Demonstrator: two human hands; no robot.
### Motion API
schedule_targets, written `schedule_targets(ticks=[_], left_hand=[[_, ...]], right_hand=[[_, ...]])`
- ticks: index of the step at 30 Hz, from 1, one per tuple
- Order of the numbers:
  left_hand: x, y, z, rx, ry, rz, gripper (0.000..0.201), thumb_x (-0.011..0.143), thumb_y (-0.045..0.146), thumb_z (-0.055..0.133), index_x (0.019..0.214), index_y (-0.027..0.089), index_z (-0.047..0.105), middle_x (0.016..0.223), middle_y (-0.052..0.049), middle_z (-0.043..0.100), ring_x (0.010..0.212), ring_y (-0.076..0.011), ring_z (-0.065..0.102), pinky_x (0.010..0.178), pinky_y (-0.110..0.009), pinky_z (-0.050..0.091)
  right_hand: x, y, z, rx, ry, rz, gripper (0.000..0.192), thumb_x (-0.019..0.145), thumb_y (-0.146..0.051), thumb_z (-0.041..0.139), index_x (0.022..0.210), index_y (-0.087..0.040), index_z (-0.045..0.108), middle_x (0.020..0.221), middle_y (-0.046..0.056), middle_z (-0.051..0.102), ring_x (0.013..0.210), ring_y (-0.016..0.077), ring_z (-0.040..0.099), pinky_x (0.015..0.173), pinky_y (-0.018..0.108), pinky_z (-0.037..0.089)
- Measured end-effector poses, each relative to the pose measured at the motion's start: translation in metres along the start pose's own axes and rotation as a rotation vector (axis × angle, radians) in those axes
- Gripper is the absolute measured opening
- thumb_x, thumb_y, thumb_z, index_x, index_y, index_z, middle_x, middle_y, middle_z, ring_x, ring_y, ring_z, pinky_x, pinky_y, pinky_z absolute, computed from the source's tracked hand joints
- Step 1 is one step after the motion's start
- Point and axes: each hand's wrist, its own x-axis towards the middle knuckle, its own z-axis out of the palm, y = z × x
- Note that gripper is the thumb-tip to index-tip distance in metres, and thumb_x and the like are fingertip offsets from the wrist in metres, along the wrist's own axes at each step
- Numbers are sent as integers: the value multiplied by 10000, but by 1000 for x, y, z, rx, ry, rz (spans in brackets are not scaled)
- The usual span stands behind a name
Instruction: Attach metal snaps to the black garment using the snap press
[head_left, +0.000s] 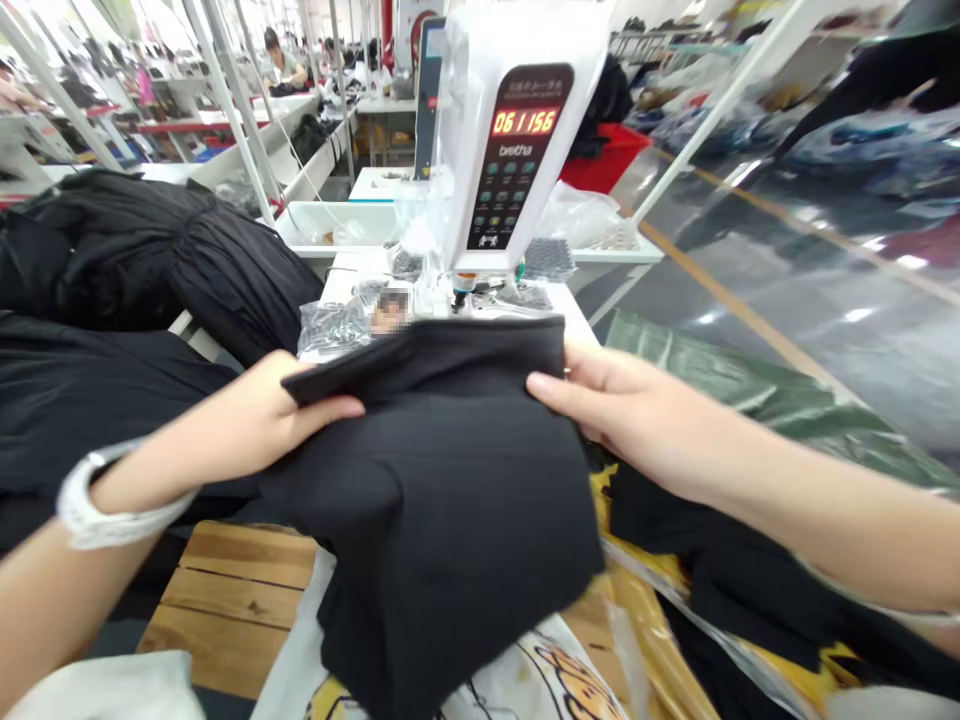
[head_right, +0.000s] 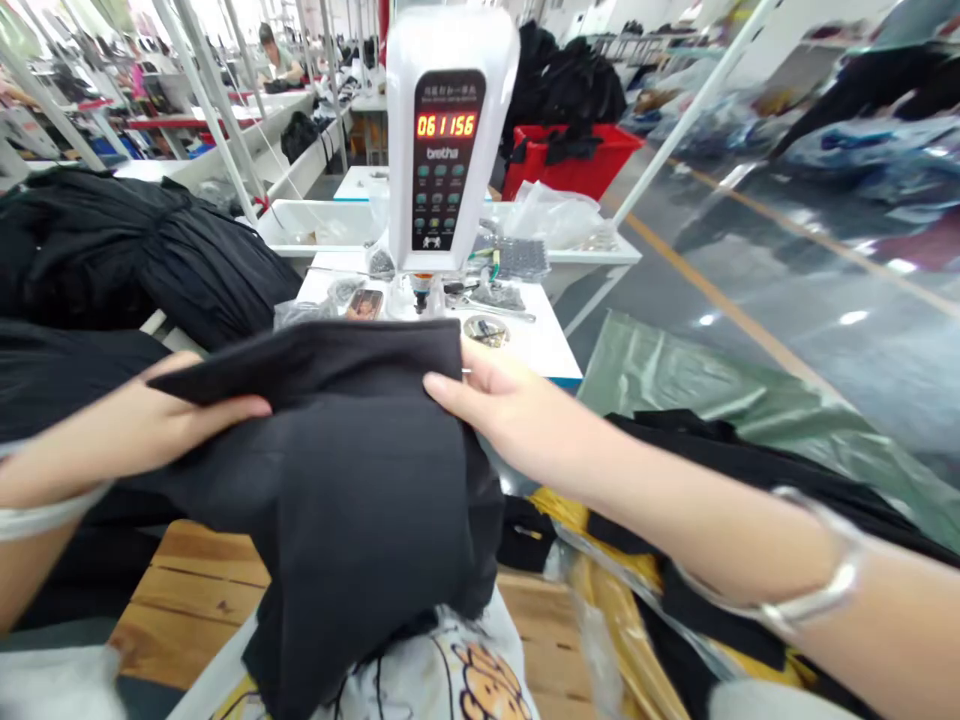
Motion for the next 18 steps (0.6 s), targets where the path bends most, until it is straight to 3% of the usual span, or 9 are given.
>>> schedule_targets(ticks=[2, 3, 5, 7, 9, 14, 16, 18], left_hand=[[4, -19, 9, 77, -218, -73, 141, 545, 251, 763, 633, 171, 686, 572, 4, 626, 612, -203, 597, 513, -235, 491], [6, -32, 17, 59, -256, -106, 140, 581, 270, 742, 665, 171, 690, 617, -7, 649, 642, -209, 607, 538, -244, 502], [10, -58, 34, -55, -202, -172, 215, 627, 309, 714, 790, 170, 693, 753, -38, 689, 752, -236, 627, 634, -285, 528], [18, -74, 48, -158, -117, -228, 330, 648, 344, 701, 925, 168, 669, 906, -67, 690, 864, -254, 626, 732, -322, 530], [30, -76, 53, -211, -84, -251, 417, 634, 354, 716, 996, 162, 642, 1005, -83, 669, 933, -262, 616, 792, -339, 519], [62, -58, 44, -218, -199, -204, 525, 484, 261, 809, 975, 161, 649, 999, -71, 671, 968, -289, 604, 809, -350, 520], [70, -69, 50, -191, -277, -270, 491, 492, 243, 801, 957, 175, 659, 988, -59, 675, 955, -280, 611, 794, -342, 526], [73, -95, 64, -154, -351, -384, 462, 515, 232, 786, 959, 193, 664, 995, -50, 675, 933, -262, 623, 786, -331, 526]], right_hand=[[6, 17, 1, 87, -171, 220, 270, 675, -289, 691, 926, -224, 614, 711, -25, 652, 655, 144, 633, 580, 251, 535], [8, 29, 2, 140, -217, 317, 303, 688, -302, 675, 973, -241, 594, 717, -30, 657, 645, 140, 634, 578, 251, 534], [15, 54, 3, 230, -200, 421, 356, 690, -308, 662, 1028, -253, 563, 759, -27, 669, 652, 139, 637, 603, 262, 535], [23, 72, 3, 263, -167, 442, 368, 666, -288, 675, 1014, -233, 566, 826, -13, 674, 708, 144, 638, 665, 276, 532], [33, 78, 0, 215, -165, 416, 329, 637, -239, 692, 948, -203, 590, 840, -4, 666, 750, 146, 626, 688, 271, 521], [53, 70, -15, 27, -1, 124, 231, 598, -161, 705, 804, -199, 610, 629, -44, 552, 588, 87, 520, 532, 187, 443], [56, 84, -20, 55, 31, 176, 232, 587, -171, 708, 787, -202, 597, 602, -52, 531, 539, 74, 496, 504, 180, 420], [55, 113, -22, 136, -1, 387, 247, 589, -184, 688, 811, -200, 581, 670, -41, 586, 575, 90, 543, 549, 202, 451]])
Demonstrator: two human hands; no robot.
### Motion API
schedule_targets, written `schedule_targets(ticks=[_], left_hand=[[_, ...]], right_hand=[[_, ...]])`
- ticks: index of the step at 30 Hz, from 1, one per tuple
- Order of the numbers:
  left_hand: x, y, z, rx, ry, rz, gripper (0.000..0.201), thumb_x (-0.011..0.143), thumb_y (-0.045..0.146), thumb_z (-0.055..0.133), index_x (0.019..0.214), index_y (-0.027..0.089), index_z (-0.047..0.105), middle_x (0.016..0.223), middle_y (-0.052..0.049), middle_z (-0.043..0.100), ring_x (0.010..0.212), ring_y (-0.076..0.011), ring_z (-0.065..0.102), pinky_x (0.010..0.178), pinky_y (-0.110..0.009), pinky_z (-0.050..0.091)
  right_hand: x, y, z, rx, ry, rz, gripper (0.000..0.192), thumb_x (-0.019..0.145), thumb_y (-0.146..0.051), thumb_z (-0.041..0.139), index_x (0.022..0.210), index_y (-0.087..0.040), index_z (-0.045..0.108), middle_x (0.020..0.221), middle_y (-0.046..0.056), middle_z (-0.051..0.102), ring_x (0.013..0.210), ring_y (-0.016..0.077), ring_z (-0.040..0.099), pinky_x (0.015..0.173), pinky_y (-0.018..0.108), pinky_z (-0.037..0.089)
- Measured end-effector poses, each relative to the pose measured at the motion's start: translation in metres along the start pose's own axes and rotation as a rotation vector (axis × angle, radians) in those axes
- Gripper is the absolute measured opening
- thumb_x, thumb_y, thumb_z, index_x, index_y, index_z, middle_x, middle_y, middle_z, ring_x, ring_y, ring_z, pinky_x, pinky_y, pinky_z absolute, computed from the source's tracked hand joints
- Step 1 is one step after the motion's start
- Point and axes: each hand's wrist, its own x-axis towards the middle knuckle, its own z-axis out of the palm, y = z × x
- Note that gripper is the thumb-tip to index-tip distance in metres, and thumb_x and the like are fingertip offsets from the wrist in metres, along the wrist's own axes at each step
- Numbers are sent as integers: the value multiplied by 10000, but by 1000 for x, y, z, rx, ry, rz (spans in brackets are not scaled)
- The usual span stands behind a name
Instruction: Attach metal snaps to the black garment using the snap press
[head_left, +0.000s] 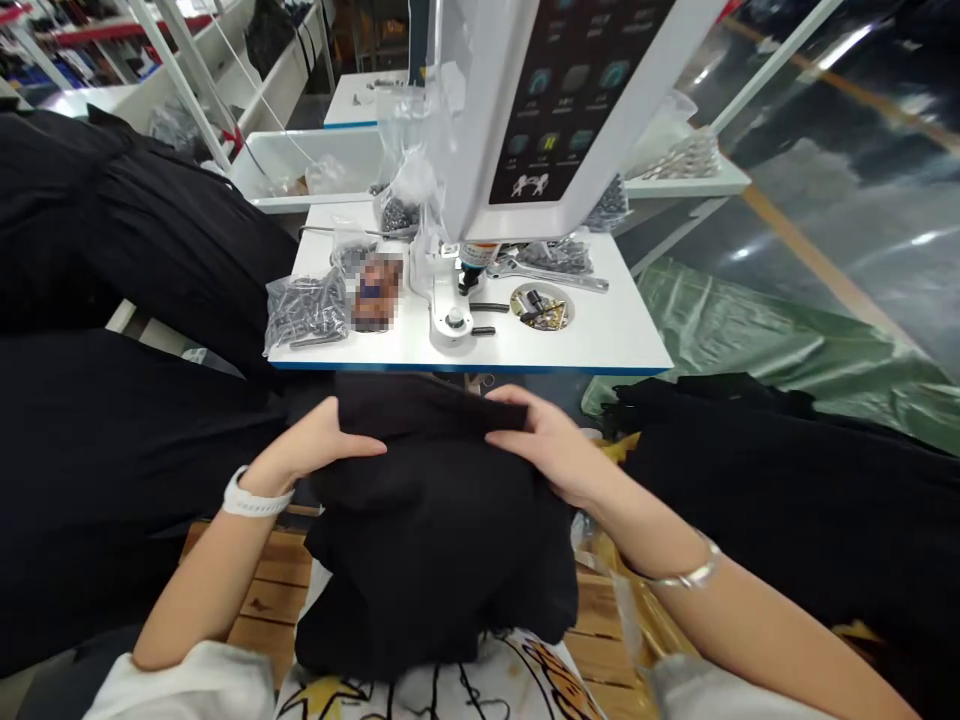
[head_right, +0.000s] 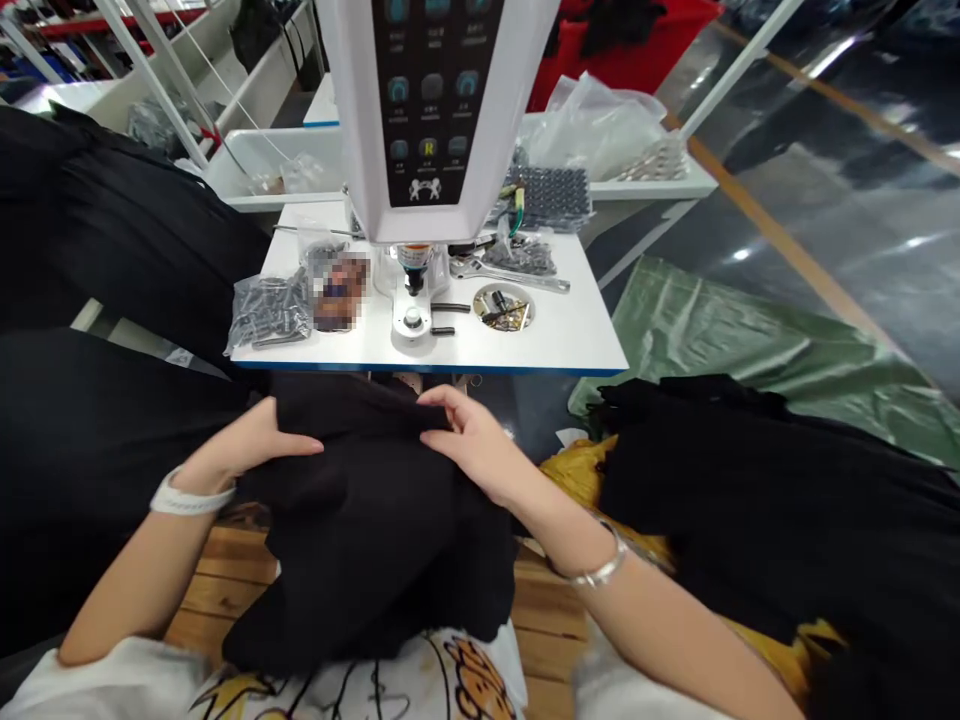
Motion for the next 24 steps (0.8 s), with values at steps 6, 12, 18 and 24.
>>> schedule_targets(ticks=[6, 12, 18, 24], left_hand=[[38, -68, 27, -206, 40, -220, 384, 651, 392, 692, 963, 170, 661, 988, -107, 674, 874, -264, 640, 771, -365, 524], [47, -50, 27, -313, 147, -112, 452, 652, 422, 696, 1022, 170, 627, 973, -70, 677, 907, -257, 627, 759, -330, 530], [49, -33, 14, -218, 128, -6, 516, 643, 403, 712, 1088, 169, 597, 1100, -80, 635, 1004, -268, 594, 845, -344, 511], [49, -17, 1, 138, 59, 40, 454, 647, 416, 703, 1020, 169, 625, 1066, -66, 651, 975, -253, 604, 823, -322, 519]], right_hand=[[30, 73, -8, 96, 75, 158, 332, 626, -223, 648, 916, -206, 487, 875, -5, 629, 795, 135, 598, 721, 249, 486], [42, 49, -10, -114, 110, -82, 638, 680, -172, 594, 1244, -253, 307, 681, -59, 556, 512, 73, 510, 489, 183, 428], [41, 19, -17, -152, 55, -344, 792, 786, -268, 549, 1360, -360, 11, 1020, 29, 622, 790, 159, 629, 605, 263, 498], [40, 12, -12, -244, 320, -666, 509, 768, -219, 580, 1158, -425, 326, 1016, -24, 628, 821, 175, 636, 522, 247, 467]])
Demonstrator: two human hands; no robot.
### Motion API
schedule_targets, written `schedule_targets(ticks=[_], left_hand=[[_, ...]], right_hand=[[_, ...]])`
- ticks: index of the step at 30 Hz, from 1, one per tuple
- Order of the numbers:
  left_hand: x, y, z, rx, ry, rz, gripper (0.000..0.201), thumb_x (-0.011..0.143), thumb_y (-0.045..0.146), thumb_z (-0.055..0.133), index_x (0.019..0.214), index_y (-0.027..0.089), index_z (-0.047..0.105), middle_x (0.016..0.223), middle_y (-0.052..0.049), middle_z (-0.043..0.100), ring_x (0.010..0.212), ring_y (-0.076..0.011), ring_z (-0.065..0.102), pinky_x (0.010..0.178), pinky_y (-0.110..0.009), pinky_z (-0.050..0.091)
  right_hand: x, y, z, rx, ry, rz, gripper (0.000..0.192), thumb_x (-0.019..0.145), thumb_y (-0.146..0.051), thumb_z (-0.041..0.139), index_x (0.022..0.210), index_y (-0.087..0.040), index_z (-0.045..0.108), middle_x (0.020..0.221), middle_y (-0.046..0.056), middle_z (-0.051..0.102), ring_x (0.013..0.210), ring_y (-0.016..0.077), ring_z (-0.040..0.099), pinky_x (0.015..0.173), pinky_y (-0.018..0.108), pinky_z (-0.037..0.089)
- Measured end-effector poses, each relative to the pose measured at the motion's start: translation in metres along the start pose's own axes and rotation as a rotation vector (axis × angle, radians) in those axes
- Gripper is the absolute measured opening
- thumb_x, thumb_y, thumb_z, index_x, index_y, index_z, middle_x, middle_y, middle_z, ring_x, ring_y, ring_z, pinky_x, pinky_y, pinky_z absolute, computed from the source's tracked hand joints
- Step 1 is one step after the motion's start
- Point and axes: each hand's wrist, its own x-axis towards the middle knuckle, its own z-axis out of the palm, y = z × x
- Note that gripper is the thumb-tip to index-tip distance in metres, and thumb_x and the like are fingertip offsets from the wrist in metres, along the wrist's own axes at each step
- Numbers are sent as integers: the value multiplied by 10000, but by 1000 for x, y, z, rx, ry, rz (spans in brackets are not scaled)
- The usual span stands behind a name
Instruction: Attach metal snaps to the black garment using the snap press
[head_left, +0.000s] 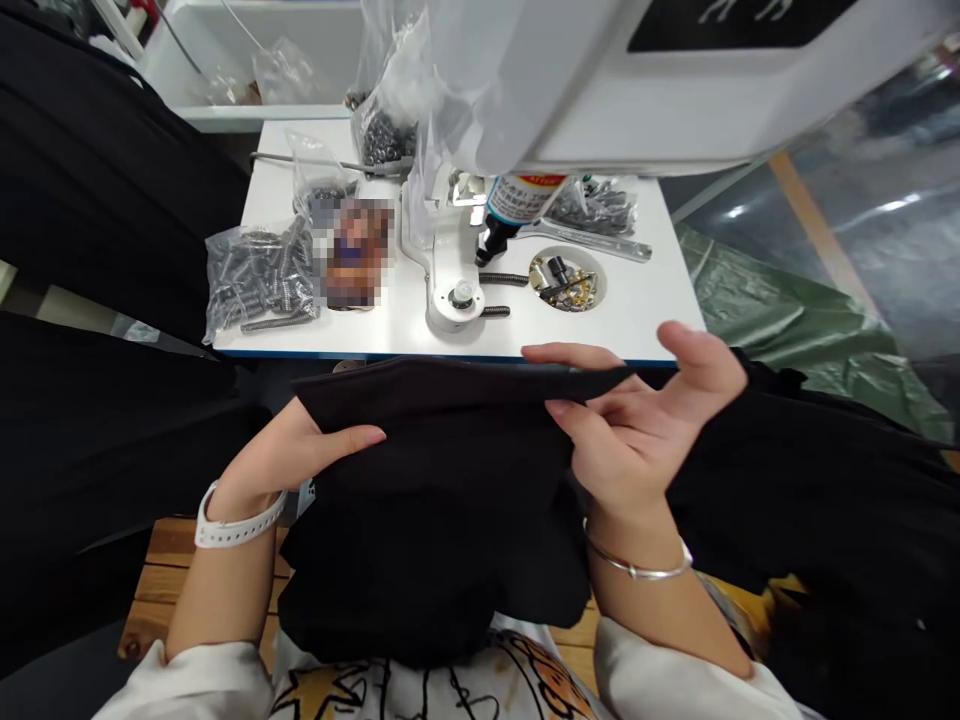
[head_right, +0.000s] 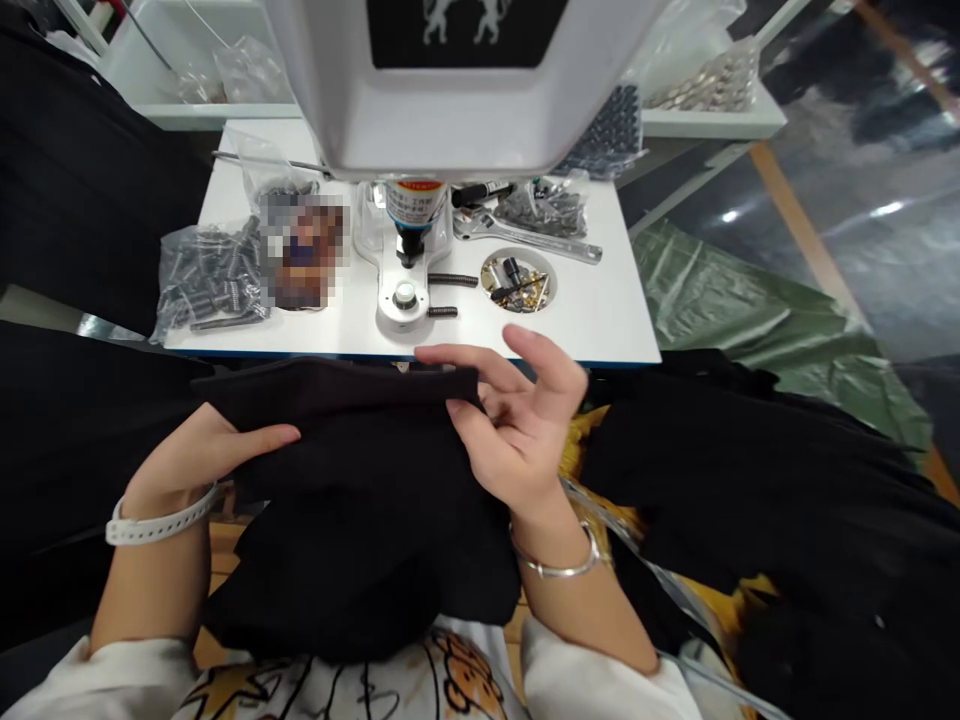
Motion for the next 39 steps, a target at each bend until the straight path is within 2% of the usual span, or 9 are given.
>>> schedule_targets(ticks=[5, 8, 10, 14, 16, 21, 27, 33, 39], left_hand=[[10, 0, 5, 32, 16, 46, 407, 731, 452, 606, 1029, 175, 619, 1043, -50, 653, 967, -236, 597, 840, -335, 503], [14, -4, 15, 89, -57, 65, 381, 770, 447, 557, 1030, 173, 607, 1019, -42, 652, 989, -214, 577, 888, -316, 463], [13, -5, 24, 141, -227, 70, 349, 771, 438, 557, 969, 157, 616, 926, -39, 660, 895, -192, 594, 803, -272, 480], [9, -10, 49, 141, -789, 237, 181, 771, 310, 583, 738, 134, 610, 639, 8, 594, 580, -95, 531, 553, -178, 405], [8, -17, 62, 113, -901, 270, 117, 764, 248, 596, 733, 135, 605, 618, 18, 577, 556, -76, 510, 526, -162, 367], [10, -33, 78, 47, -907, 250, 111, 768, 240, 592, 757, 130, 601, 674, 7, 592, 592, -77, 511, 550, -156, 370], [14, -38, 78, 22, -905, 233, 147, 774, 261, 580, 732, 120, 588, 663, 9, 563, 592, -79, 486, 564, -168, 372], [11, -43, 78, 8, -882, 209, 167, 766, 280, 582, 709, 124, 566, 646, 23, 531, 586, -75, 471, 551, -170, 359], [7, -47, 74, -10, -869, 170, 162, 762, 284, 578, 711, 130, 565, 636, 34, 515, 583, -73, 451, 558, -175, 361]], right_hand=[[22, 18, -14, -156, -224, 284, 213, 756, -243, 575, 959, -270, 517, 839, -2, 640, 587, 117, 568, 524, 247, 462], [45, 50, -25, -510, -57, 297, 243, 740, -306, 562, 958, -200, 585, 916, 59, 622, 732, 169, 564, 663, 328, 480], [58, 72, -29, -707, 14, 241, 332, 687, -323, 615, 987, -181, 602, 937, 77, 608, 747, 184, 543, 689, 355, 469], [69, 98, -24, -768, -71, 136, 263, 664, -340, 654, 857, -161, 650, 847, 62, 592, 717, 174, 533, 705, 343, 465], [70, 104, -18, -765, -20, 87, 164, 702, -297, 619, 780, -157, 653, 788, 52, 586, 697, 164, 531, 698, 328, 463], [71, 111, -10, -751, 27, 26, 186, 720, -284, 612, 859, -174, 669, 820, 52, 598, 723, 169, 540, 672, 315, 460], [69, 114, -11, -712, 126, -19, 93, 731, -222, 589, 721, -171, 665, 717, 32, 592, 643, 139, 533, 612, 282, 440], [71, 104, -20, -712, 163, 122, 140, 596, -256, 715, 549, -172, 614, 555, -17, 513, 541, 103, 449, 540, 255, 376], [86, 75, -15, -273, 98, 404, 188, 681, -337, 641, 723, -156, 672, 488, -26, 521, 393, 60, 405, 409, 211, 330]])
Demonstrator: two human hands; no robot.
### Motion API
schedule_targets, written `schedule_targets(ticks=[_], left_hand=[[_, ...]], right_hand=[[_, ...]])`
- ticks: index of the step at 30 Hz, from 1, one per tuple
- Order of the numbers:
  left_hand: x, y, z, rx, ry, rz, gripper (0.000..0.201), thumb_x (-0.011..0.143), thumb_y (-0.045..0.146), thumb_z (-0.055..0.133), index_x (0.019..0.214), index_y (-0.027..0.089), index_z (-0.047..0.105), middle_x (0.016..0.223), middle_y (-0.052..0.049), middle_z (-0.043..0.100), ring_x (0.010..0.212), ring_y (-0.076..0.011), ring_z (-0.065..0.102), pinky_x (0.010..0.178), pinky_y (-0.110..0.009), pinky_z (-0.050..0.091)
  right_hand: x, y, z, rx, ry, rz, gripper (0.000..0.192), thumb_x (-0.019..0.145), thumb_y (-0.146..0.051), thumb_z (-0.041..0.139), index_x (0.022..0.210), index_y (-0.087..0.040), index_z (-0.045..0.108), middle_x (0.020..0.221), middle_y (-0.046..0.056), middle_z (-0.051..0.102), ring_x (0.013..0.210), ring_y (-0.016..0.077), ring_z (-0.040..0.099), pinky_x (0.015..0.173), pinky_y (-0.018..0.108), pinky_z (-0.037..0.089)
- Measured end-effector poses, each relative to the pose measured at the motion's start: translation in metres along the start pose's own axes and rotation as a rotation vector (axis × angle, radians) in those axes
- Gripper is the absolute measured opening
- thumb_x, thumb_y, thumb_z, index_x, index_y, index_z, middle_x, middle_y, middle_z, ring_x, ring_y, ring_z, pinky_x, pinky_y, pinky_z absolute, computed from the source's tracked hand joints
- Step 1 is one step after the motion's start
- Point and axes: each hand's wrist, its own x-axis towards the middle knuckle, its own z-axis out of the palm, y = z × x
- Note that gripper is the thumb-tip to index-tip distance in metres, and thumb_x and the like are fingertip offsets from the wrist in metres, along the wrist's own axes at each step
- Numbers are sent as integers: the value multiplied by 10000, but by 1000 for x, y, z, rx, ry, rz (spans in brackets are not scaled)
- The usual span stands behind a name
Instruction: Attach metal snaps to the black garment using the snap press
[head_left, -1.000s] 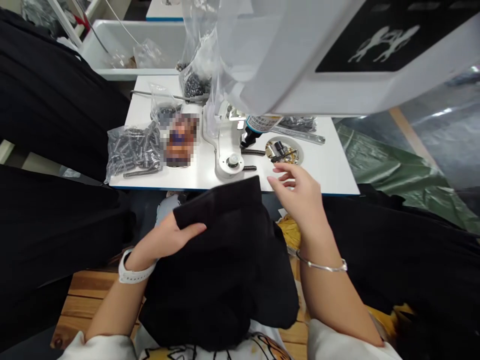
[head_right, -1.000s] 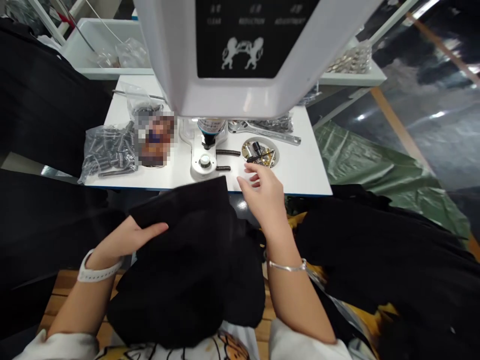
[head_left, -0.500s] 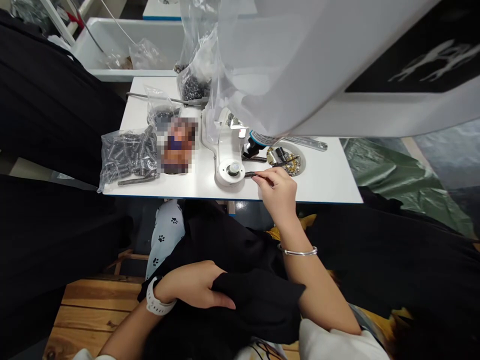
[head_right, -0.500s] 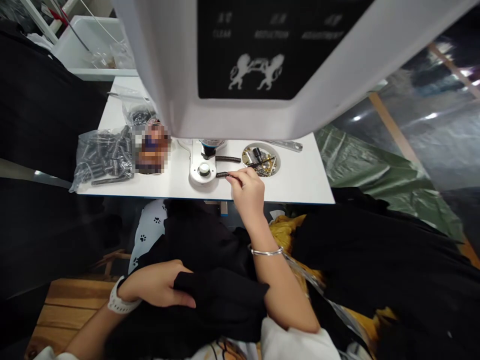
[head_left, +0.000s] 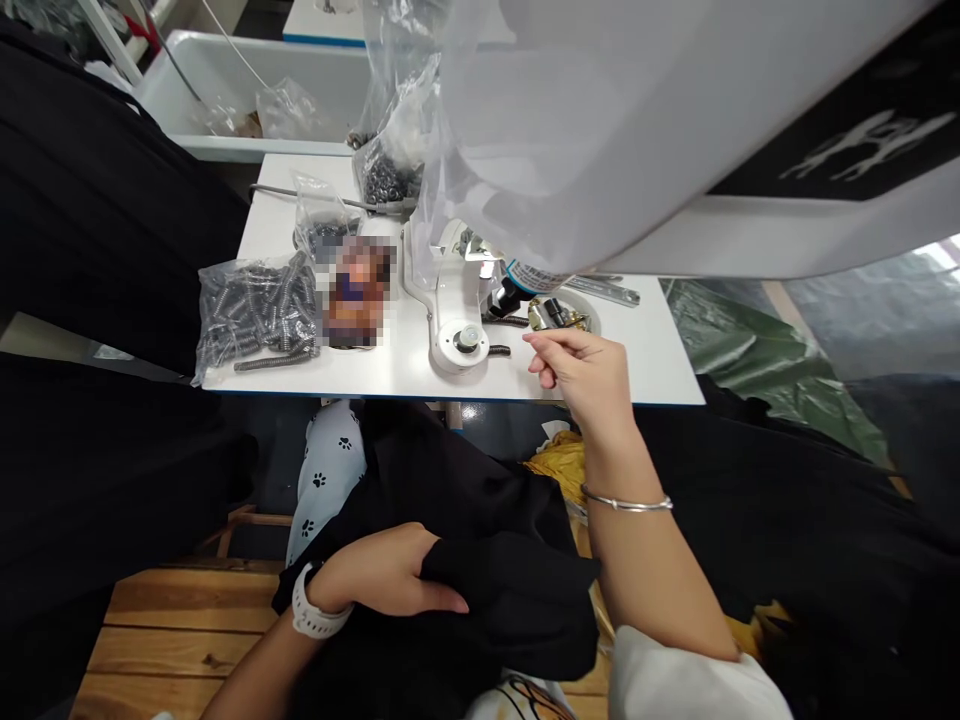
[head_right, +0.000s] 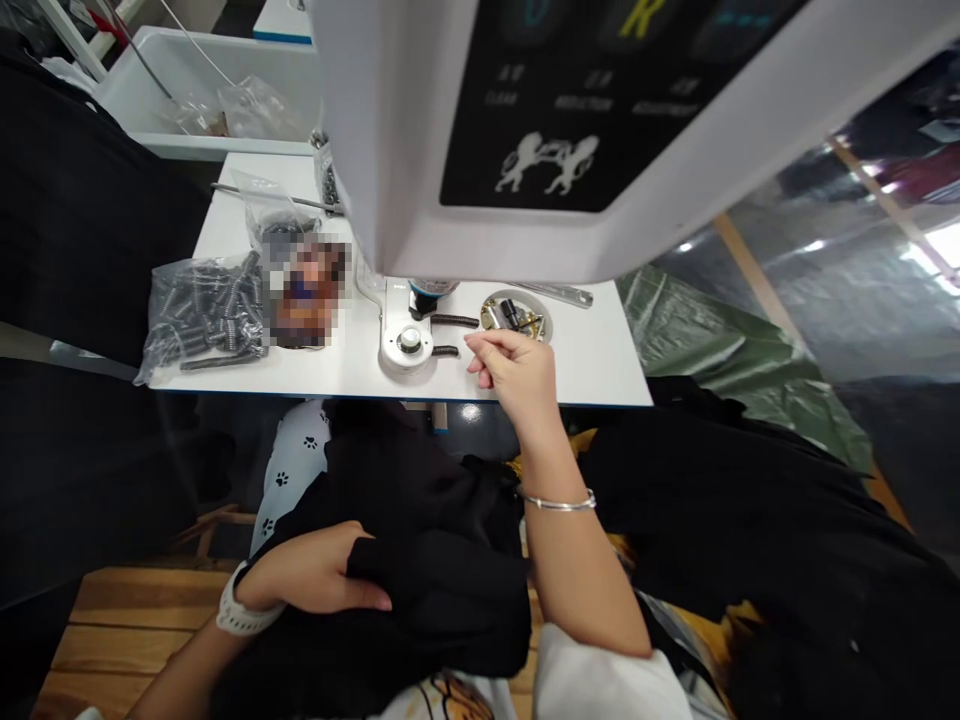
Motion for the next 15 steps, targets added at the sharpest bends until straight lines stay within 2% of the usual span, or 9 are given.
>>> schedule_targets(ticks=[5, 7, 11, 15], left_hand=[[1, 2, 1, -15, 13, 62, 119, 771, 234, 559, 724, 131, 597, 654, 31, 547, 605, -77, 464, 595, -176, 375], [0, 2, 1, -19, 22, 54, 119, 770, 236, 560, 736, 130, 605, 658, 30, 553, 605, -79, 463, 598, -177, 378], [-2, 1, 2, -20, 32, 40, 138, 772, 250, 558, 732, 127, 607, 645, 32, 542, 589, -76, 446, 584, -178, 375], [-2, 1, 1, -25, 46, 52, 142, 765, 242, 566, 693, 121, 584, 623, 38, 513, 574, -66, 422, 569, -172, 361]], right_hand=[[1, -30, 14, 184, -316, 62, 284, 710, -389, 638, 865, -154, 683, 573, -20, 540, 453, 36, 432, 441, 183, 364], [3, -36, 19, 244, -383, 95, 275, 680, -359, 676, 866, -156, 673, 647, -5, 595, 498, 42, 492, 473, 178, 404], [5, -38, 26, 305, -332, 46, 222, 615, -322, 739, 717, -152, 638, 767, 41, 675, 648, 114, 622, 553, 208, 490], [4, -41, 30, 419, -333, 56, 209, 577, -278, 768, 719, -158, 673, 814, 40, 687, 803, 161, 646, 773, 295, 538]])
